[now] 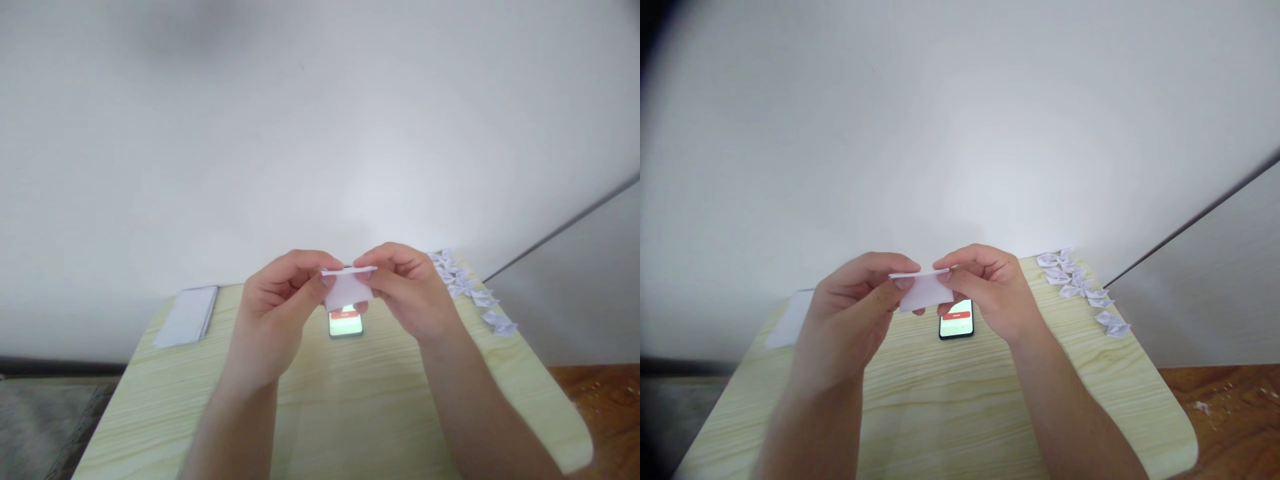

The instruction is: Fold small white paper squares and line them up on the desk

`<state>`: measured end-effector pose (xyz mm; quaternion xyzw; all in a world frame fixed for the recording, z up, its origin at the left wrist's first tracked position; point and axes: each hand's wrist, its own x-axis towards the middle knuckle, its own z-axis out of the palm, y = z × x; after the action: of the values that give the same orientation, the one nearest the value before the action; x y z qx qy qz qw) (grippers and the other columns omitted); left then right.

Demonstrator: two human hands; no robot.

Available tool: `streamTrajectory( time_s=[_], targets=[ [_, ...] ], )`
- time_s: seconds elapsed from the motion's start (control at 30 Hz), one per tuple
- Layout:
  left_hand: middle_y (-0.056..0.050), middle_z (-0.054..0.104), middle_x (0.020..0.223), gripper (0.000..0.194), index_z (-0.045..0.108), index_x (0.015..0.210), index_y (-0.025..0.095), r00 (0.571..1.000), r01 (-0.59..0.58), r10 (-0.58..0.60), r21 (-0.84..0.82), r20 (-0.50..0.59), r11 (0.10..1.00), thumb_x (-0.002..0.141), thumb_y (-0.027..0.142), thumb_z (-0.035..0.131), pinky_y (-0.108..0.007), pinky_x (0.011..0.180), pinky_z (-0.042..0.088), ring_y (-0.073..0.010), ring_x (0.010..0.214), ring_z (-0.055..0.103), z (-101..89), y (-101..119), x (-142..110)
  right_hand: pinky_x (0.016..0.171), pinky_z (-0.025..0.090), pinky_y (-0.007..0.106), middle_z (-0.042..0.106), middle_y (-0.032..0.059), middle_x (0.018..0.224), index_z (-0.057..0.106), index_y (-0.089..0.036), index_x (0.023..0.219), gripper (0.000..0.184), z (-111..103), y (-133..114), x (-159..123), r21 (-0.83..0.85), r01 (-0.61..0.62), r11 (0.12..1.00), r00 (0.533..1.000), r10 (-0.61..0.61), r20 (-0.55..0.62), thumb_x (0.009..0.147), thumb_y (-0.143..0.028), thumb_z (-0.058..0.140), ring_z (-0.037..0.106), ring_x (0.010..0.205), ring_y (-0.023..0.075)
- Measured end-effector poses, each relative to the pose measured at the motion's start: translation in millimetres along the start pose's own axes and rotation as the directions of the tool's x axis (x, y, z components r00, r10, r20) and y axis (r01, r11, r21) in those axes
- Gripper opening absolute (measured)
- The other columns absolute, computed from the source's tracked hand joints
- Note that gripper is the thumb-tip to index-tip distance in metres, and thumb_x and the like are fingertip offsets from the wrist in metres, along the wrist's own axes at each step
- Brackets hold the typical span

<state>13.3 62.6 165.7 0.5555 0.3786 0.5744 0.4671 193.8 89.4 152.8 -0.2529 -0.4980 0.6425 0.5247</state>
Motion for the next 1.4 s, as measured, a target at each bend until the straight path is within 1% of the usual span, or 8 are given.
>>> streamTrajectory(
  time_s=[0.4,0.6,0.73,0.87,1.1,1.17,1.27,1.4],
  targets=[
    [-0.004,0.071,0.078,0.022,0.078,0.089,0.022,0.998,0.046,-0.044,0.05,-0.042,0.998,0.086,0.009,0.061,-0.032,0.066,0.052,-0.0174,0.074,0.065,-2.0,1,-3,0.068,0.064,0.035,0.075,0.0004,0.079,0.079,-0.023,0.091,0.014,-4,1,-1,0.021,-0.064,0.998,0.998,0.064,-0.007,0.086,-0.018,0.066,0.072,0.07,0.0171],
    [-0.004,0.072,0.079,0.022,0.078,0.089,0.023,0.997,0.027,-0.018,0.115,-0.078,0.993,0.085,0.011,0.06,-0.033,0.069,0.053,-0.0183,0.075,0.066,-1.6,-1,-3,0.066,0.064,0.035,0.073,0.0001,0.079,0.078,-0.023,0.093,0.015,-3,0,1,0.056,-0.084,0.995,0.996,0.085,-0.008,0.087,-0.022,0.065,0.071,0.07,0.0173],
    [-0.003,0.073,0.083,0.02,0.078,0.089,0.023,0.983,-0.036,0.074,0.221,-0.165,0.975,0.086,0.014,0.061,-0.031,0.07,0.053,-0.018,0.079,0.066,2.7,-3,-2,0.063,0.064,0.035,0.073,-0.0004,0.078,0.074,-0.024,0.108,0.024,-3,-2,2,0.061,-0.121,0.991,0.992,0.123,-0.029,0.086,-0.034,0.073,0.07,0.067,0.0172],
    [-0.001,0.073,0.086,0.022,0.078,0.092,0.024,0.959,-0.121,0.209,0.386,-0.194,0.915,0.089,0.012,0.06,-0.027,0.068,0.049,-0.015,0.078,0.064,6.7,-3,-3,0.06,0.062,0.033,0.074,0.0038,0.083,0.075,-0.019,0.097,0.025,-2,0,3,-0.006,-0.164,0.987,0.986,0.163,-0.024,0.084,-0.041,0.077,0.07,0.07,0.0176],
    [-0.004,0.074,0.104,0.022,0.079,0.096,0.025,0.967,-0.251,0.252,0.34,0.043,0.906,0.085,0.012,0.064,-0.036,0.086,0.051,-0.0223,0.097,0.067,1.7,0,-5,0.066,0.059,0.03,0.073,0.001,0.075,0.074,-0.021,0.088,0.02,-2,0,2,-0.169,-0.02,0.985,0.983,-0.011,-0.182,0.086,-0.041,0.076,0.067,0.067,0.0148],
    [-0.005,0.074,0.105,0.02,0.079,0.098,0.025,0.972,-0.224,0.234,0.37,0.018,0.902,0.085,0.016,0.067,-0.037,0.088,0.052,-0.0237,0.1,0.066,-1.6,3,-4,0.066,0.057,0.029,0.073,0.0011,0.075,0.074,-0.021,0.088,0.019,-1,-1,0,-0.273,0.022,0.962,0.978,-0.077,-0.193,0.086,-0.04,0.075,0.067,0.068,0.015],
    [-0.004,0.073,0.097,0.017,0.078,0.101,0.026,0.979,-0.153,0.197,0.449,-0.052,0.88,0.086,0.022,0.072,-0.035,0.084,0.052,-0.0206,0.09,0.064,-4.0,7,-1,0.063,0.054,0.028,0.073,0.0012,0.077,0.074,-0.022,0.085,0.015,4,-5,-5,-0.424,0.05,0.904,0.981,-0.123,-0.147,0.087,-0.037,0.075,0.066,0.069,0.0156],
    [-0.004,0.07,0.085,0.007,0.078,0.091,0.024,0.986,-0.124,0.163,0.457,-0.046,0.881,0.085,0.026,0.076,-0.034,0.076,0.05,-0.0179,0.079,0.06,-2.1,8,1,0.067,0.054,0.03,0.075,0.0017,0.084,0.076,-0.024,0.087,0.011,11,-9,-10,-0.527,0.091,0.845,0.985,-0.154,-0.078,0.088,-0.035,0.073,0.069,0.077,0.0179]
  ],
)
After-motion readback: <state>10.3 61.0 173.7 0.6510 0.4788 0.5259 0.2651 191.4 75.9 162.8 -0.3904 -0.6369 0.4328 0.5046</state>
